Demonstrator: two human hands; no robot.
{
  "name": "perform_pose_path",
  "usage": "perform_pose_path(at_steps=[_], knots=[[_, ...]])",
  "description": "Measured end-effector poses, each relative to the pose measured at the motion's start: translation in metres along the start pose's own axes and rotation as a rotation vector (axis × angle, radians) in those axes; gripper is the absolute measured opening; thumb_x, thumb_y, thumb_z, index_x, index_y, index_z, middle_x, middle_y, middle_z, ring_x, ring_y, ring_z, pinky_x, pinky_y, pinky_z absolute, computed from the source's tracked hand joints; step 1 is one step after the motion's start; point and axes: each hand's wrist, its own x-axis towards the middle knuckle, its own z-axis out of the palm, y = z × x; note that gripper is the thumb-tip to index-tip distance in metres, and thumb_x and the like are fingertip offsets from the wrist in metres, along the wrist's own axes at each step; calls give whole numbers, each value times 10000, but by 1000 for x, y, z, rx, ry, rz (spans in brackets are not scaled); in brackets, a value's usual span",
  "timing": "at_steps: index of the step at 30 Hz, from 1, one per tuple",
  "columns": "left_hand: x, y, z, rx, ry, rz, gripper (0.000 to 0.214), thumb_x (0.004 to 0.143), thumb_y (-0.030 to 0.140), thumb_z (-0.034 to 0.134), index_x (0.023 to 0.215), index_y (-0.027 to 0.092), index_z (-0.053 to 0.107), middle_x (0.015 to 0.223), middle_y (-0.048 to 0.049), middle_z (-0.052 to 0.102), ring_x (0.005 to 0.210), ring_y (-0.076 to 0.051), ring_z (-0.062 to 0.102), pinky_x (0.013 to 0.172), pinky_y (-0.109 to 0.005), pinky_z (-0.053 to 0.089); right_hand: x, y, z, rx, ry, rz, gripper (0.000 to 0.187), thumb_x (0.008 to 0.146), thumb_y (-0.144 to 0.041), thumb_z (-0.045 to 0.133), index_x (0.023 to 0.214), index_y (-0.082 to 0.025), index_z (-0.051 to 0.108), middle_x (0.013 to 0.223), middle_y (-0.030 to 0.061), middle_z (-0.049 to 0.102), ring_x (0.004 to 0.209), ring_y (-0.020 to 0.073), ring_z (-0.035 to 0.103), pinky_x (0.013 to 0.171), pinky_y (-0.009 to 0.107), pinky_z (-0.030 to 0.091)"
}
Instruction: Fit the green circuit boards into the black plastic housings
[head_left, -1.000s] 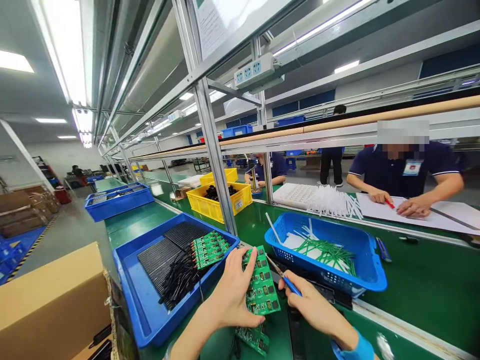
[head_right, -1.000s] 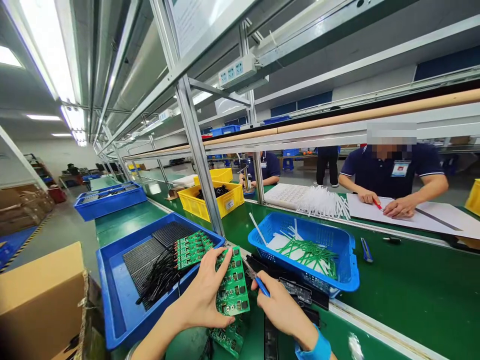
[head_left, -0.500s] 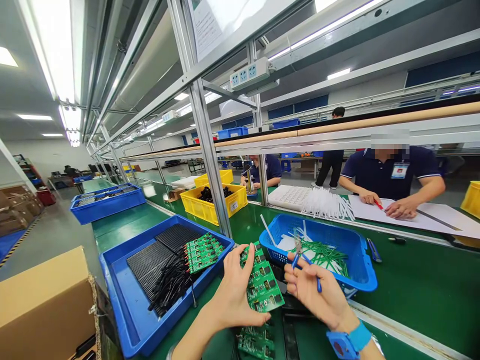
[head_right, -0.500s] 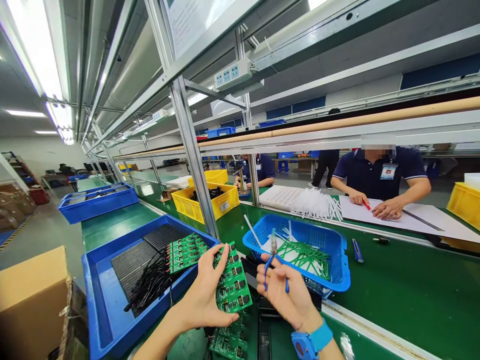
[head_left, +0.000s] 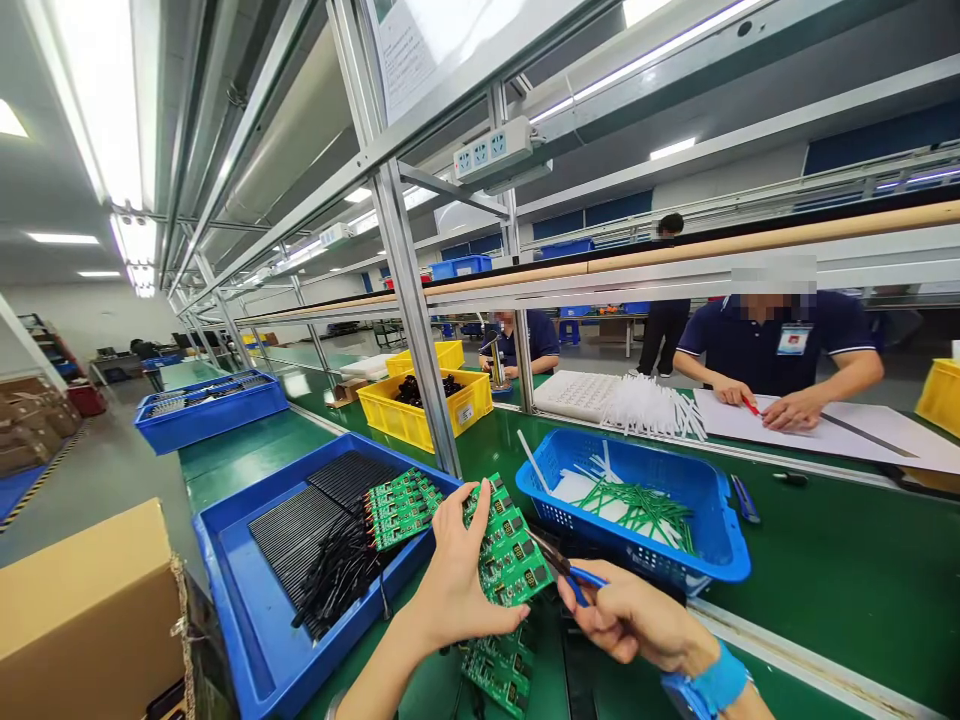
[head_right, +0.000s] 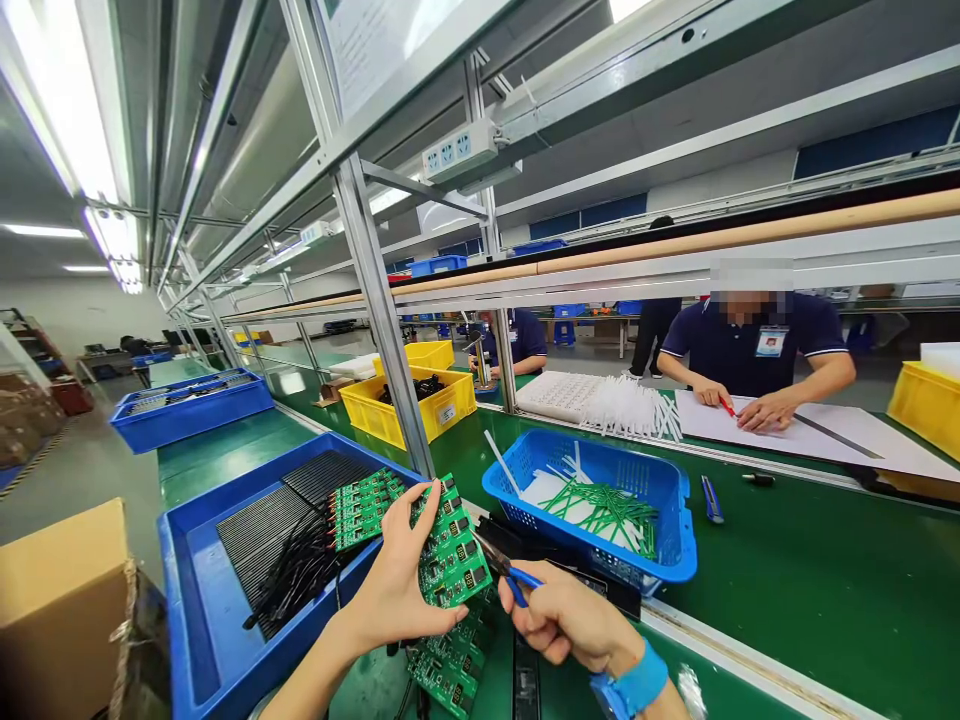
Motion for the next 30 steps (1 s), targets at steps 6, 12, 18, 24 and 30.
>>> perform_pose_path(at_steps=[6, 12, 18, 24, 30], knots=[[-4, -1, -14, -182, 40, -130, 1216, 464, 355, 780, 1478, 206, 125, 1431, -156, 206, 1348, -404, 168, 1077, -587, 183, 10, -8, -21, 768, 251, -327, 308, 683, -142, 487, 988, -183, 472, 776, 5, 532, 667, 104, 549, 551, 194, 509], [5, -42, -84, -859, 423, -529, 913, 575, 666, 602, 1272, 89, 485, 1222, -164, 560, 1188, -349, 484, 1014, -466, 366, 6, -14, -22, 1110, 377, -314, 302, 716, -82, 429, 993, -193, 472, 818, 44, 522, 664, 148, 548, 560, 272, 541], [26, -78, -117, -566, 253, -558, 889, 546, 693, 594, 1197, 89, 544, 1214, -188, 585, 1167, -369, 503, 971, -459, 392, 7, -11, -20, 1020, 371, -262, 275, 709, -91, 457, 967, -176, 496, 794, 49, 509, 619, 140, 516, 523, 254, 507], [36, -119, -88, 496, -99, -498, 1225, 438, 548, 721, 1421, 10, 226, 1430, -345, 252, 1351, -470, 174, 1051, -598, 91, 6, -10, -18, 954, 391, -258, 275, 712, -92, 463, 974, -156, 519, 771, 54, 499, 598, 137, 485, 508, 252, 488], [21, -136, -58, 509, -360, -503, 1156, 375, 502, 776, 1372, 74, 380, 1408, -340, 337, 1351, -479, 201, 1018, -674, 76, 6, -8, -18, 892, 398, -255, 288, 679, -91, 493, 958, -144, 536, 762, 60, 525, 609, 143, 501, 510, 256, 481]])
